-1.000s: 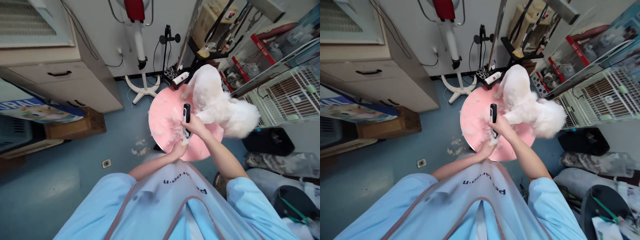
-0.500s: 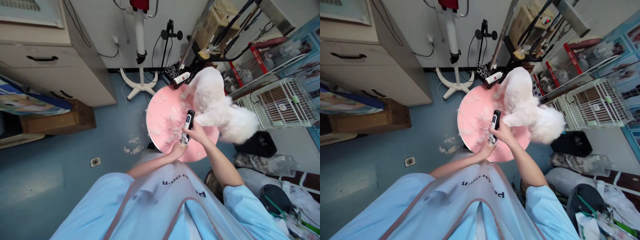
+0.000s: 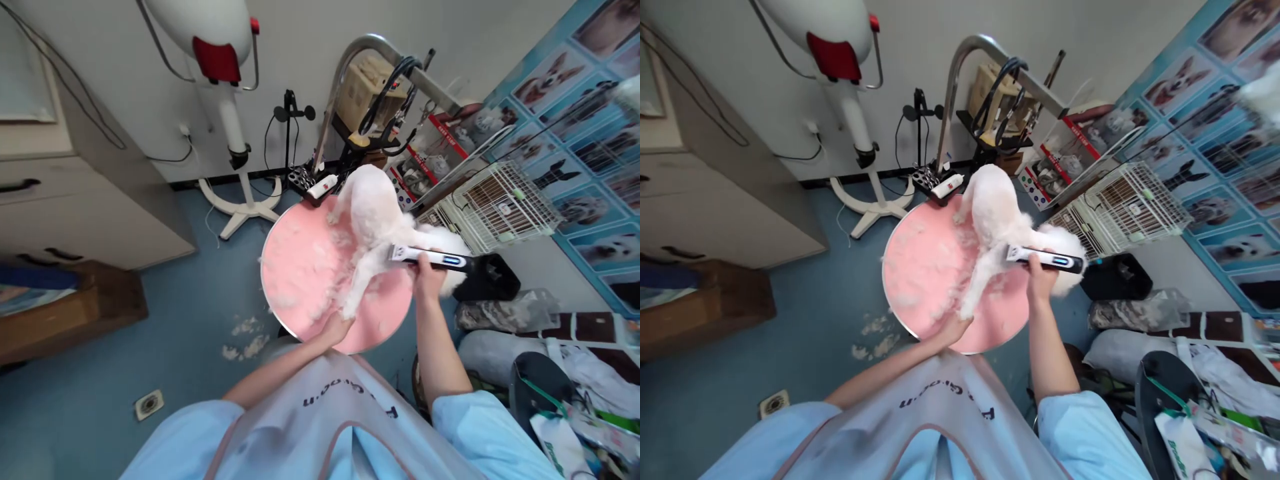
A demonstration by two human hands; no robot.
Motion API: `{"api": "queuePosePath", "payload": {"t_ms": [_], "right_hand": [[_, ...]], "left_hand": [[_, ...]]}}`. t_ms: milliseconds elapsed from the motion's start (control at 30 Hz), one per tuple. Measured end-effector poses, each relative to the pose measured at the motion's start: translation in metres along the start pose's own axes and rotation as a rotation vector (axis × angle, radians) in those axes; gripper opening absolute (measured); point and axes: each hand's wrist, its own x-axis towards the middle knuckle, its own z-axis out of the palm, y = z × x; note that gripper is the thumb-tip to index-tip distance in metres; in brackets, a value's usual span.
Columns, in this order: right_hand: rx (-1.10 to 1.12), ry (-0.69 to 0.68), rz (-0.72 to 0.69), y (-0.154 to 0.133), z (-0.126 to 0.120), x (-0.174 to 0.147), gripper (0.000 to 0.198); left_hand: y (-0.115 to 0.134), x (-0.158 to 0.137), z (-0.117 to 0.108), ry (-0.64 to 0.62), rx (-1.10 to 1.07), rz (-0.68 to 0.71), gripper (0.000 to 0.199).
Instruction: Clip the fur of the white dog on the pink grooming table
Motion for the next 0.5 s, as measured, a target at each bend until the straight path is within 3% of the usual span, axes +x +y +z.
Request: {"api": "queuePosePath", "payload": {"t_ms": [33, 100, 200, 300, 433, 500], "right_hand": [[0.043, 0.103, -0.031, -0.002, -0.003, 0.012, 0.047], [0.067, 0.162, -0.049, -0.002, -0.001, 0.027, 0.052], [0.069, 0.036, -0.036, 0.005, 0.014, 0.025, 0.051], [0.035, -0.117, -0.110, 0.012, 0.022, 0.011, 0.050], [-0.077, 0.010, -0.317, 0.015, 0.013, 0.002, 0.041], [-0.107, 0.032, -0.349, 0.016, 0.013, 0.000, 0.037]], "left_hand": [[-0.001, 0.000, 0.000, 0.000, 0.005, -0.012, 0.003], [0.000, 0.001, 0.000, -0.004, 0.016, -0.025, 0.004], [0.001, 0.002, 0.000, -0.035, 0.046, -0.030, 0.007], [0.002, 0.005, -0.001, -0.055, 0.063, -0.064, 0.012], [-0.001, 0.007, -0.004, -0.034, 0.087, -0.118, 0.015], [-0.003, 0.008, -0.006, -0.048, 0.112, -0.140, 0.013]]}}
